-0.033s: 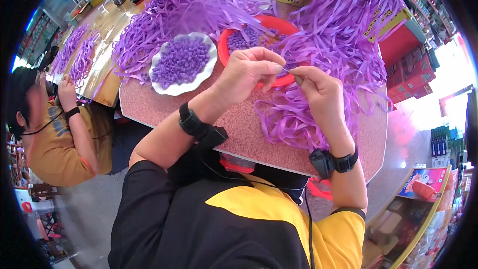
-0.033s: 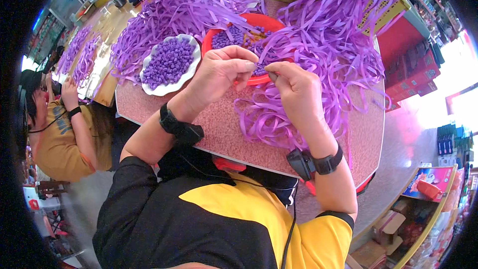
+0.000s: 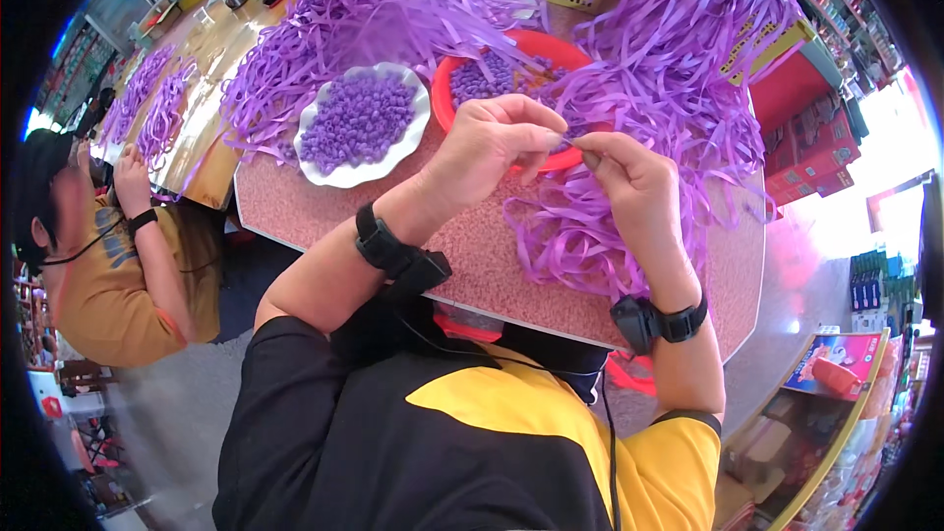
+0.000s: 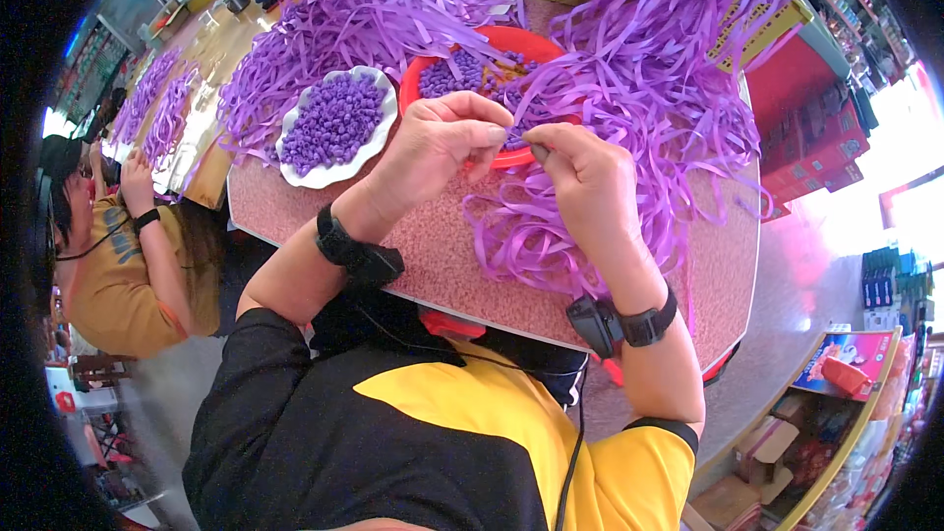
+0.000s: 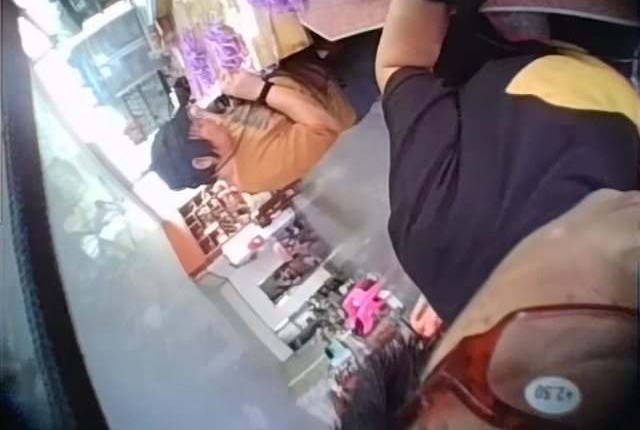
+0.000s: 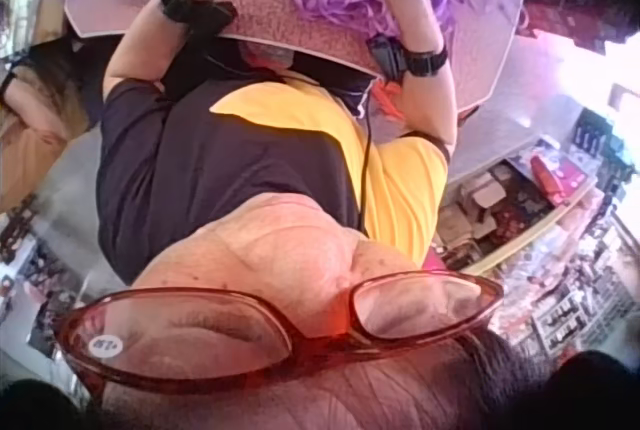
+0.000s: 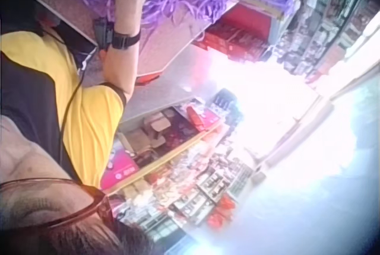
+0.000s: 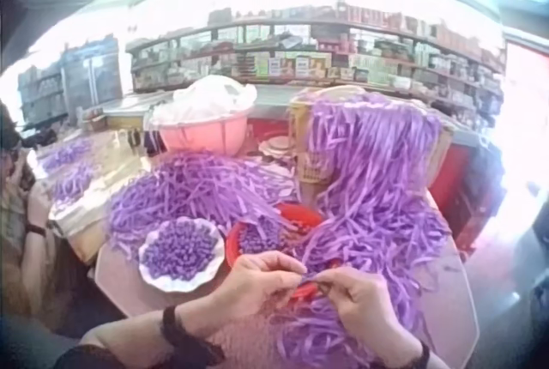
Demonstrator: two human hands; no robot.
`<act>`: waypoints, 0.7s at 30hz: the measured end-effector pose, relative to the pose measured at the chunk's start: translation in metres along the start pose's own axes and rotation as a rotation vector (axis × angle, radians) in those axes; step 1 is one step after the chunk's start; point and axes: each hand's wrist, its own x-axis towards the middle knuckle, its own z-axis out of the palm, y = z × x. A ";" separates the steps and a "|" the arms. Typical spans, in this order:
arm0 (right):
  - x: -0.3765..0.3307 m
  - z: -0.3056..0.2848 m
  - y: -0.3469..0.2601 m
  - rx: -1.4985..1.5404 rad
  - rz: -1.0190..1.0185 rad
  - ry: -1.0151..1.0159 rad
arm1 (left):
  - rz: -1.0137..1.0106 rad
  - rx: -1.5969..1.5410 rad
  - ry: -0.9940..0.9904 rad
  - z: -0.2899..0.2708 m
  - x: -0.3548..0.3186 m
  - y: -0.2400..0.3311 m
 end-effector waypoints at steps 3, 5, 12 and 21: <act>-0.001 0.004 -0.003 0.006 -0.024 -0.014 | 0.010 0.032 0.007 0.002 -0.008 -0.002; -0.002 0.008 -0.005 0.014 -0.051 -0.036 | 0.000 0.072 0.014 0.001 -0.014 0.000; -0.004 0.007 -0.007 0.313 0.192 0.077 | -0.057 0.280 0.077 -0.008 -0.039 0.025; -0.005 0.009 -0.004 0.082 0.096 -0.015 | 0.468 1.464 0.438 -0.134 -0.103 0.058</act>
